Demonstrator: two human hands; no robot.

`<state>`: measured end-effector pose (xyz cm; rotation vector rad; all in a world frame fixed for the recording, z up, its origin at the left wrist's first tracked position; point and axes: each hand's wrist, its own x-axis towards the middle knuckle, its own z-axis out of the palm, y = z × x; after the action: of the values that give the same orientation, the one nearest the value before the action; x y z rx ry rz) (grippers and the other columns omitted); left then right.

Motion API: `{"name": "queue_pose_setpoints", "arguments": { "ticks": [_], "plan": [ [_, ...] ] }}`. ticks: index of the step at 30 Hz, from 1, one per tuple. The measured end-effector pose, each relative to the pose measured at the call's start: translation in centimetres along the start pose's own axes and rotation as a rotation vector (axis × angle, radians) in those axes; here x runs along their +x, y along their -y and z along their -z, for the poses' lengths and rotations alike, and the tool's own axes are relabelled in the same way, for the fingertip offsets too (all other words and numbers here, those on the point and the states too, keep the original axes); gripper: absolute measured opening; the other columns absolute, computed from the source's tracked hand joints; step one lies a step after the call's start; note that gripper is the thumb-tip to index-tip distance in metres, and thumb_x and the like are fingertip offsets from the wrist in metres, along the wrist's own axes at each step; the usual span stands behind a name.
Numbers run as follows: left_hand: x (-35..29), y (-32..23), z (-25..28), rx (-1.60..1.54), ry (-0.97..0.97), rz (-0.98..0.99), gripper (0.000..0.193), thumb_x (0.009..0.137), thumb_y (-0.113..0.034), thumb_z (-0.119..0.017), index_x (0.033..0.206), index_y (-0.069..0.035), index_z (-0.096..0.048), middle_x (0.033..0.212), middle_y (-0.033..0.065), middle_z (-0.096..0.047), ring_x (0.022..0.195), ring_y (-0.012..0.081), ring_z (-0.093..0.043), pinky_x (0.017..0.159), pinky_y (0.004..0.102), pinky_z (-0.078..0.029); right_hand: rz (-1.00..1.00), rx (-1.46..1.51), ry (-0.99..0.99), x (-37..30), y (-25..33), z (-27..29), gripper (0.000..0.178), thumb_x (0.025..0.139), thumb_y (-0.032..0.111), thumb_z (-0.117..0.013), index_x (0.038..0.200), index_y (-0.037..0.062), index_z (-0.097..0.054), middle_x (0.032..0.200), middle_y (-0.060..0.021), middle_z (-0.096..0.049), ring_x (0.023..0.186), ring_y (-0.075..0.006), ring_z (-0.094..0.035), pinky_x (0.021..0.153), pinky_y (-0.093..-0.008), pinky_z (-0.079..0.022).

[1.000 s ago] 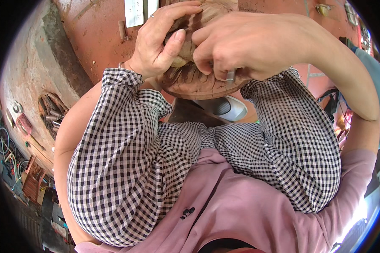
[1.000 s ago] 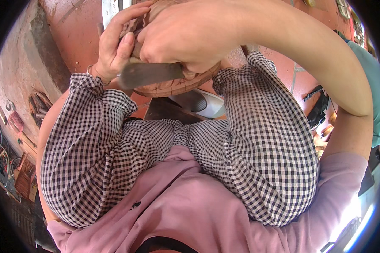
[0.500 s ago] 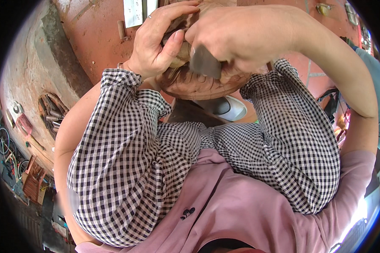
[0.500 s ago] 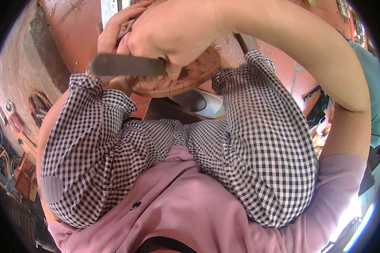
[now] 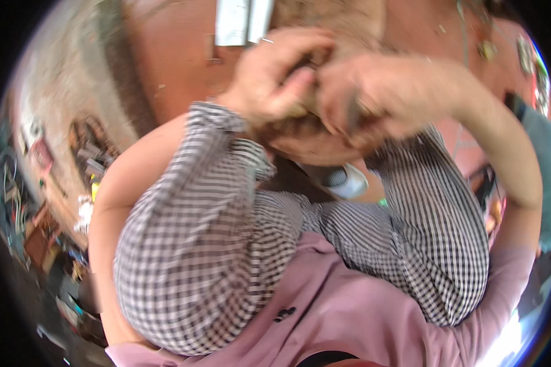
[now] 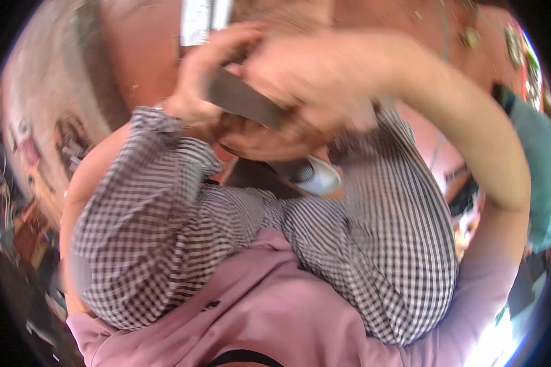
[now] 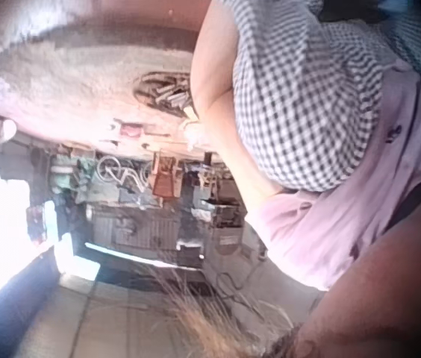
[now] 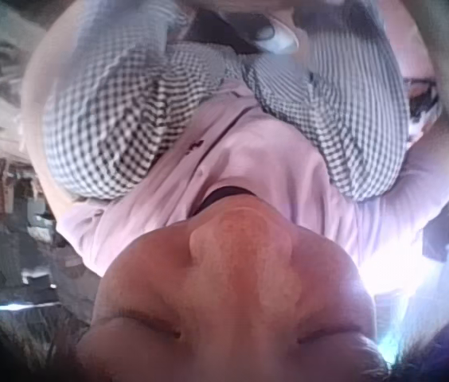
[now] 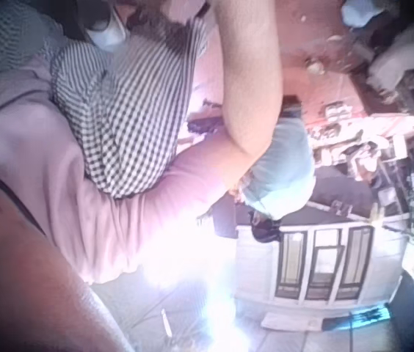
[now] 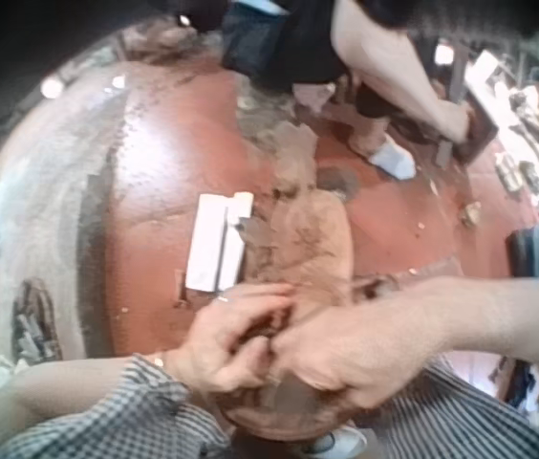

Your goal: The person sits on the floor and carves a large piece of wood using a chisel and a wooden mallet. They repeatedly strike the chisel to shape the wood, occasionally rotating the piece to access different areas.

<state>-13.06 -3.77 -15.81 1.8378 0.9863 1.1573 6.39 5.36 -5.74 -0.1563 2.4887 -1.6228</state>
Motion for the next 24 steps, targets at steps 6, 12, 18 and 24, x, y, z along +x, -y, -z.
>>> {"name": "queue_pose_setpoints", "arguments": {
  "ticks": [6, 12, 18, 24],
  "plan": [
    [-0.5, -0.9, -0.6, 0.024, -0.049, -0.048, 0.039, 0.079, -0.017, -0.062, 0.115, -0.002, -0.062, 0.117, 0.0179, -0.064, 0.104, 0.0376, -0.062, 0.09, 0.0452, -0.051, -0.037, -0.033, -0.098, 1.1, 0.4, -0.9, 0.02, 0.061, 0.002, -0.072, 0.08, 0.0013, -0.066, 0.085, -0.0107, -0.066, 0.088, -0.0351, -0.062, 0.077, -0.041, -0.052],
    [-1.1, -1.0, -0.8, 0.03, -0.125, -0.086, 0.037, 0.08, -0.021, -0.061, 0.113, -0.006, -0.062, 0.115, 0.0137, -0.064, 0.104, 0.0357, -0.06, 0.09, 0.0449, -0.049, -0.08, -0.043, 0.077, 2.1, 3.2, 0.5, 0.02, 0.061, 0.0, -0.075, 0.08, 0.0012, -0.069, 0.09, -0.0095, -0.069, 0.091, -0.0314, -0.063, 0.081, -0.0398, -0.051],
    [-0.7, -0.6, -0.9, 0.027, -0.129, -0.143, 0.037, 0.081, -0.022, -0.06, 0.115, -0.008, -0.06, 0.114, 0.0135, -0.064, 0.103, 0.0365, -0.06, 0.088, 0.0461, -0.048, -0.264, 0.101, -0.09, 1.7, 3.1, -0.5, 0.019, 0.065, -0.003, -0.077, 0.081, -0.0002, -0.067, 0.085, -0.0095, -0.069, 0.085, -0.0305, -0.064, 0.077, -0.0371, -0.049],
    [-0.3, -0.8, -1.2, 0.03, -0.132, -0.149, 0.034, 0.082, -0.02, -0.059, 0.114, -0.007, -0.059, 0.108, 0.0143, -0.063, 0.101, 0.0373, -0.059, 0.087, 0.0469, -0.048, -0.345, 0.174, -0.263, 0.5, 4.0, -1.6, 0.015, 0.074, -0.006, -0.072, 0.084, 0.0001, -0.063, 0.084, -0.0085, -0.069, 0.08, -0.0192, -0.065, 0.073, -0.0304, -0.05]
  ]
}}
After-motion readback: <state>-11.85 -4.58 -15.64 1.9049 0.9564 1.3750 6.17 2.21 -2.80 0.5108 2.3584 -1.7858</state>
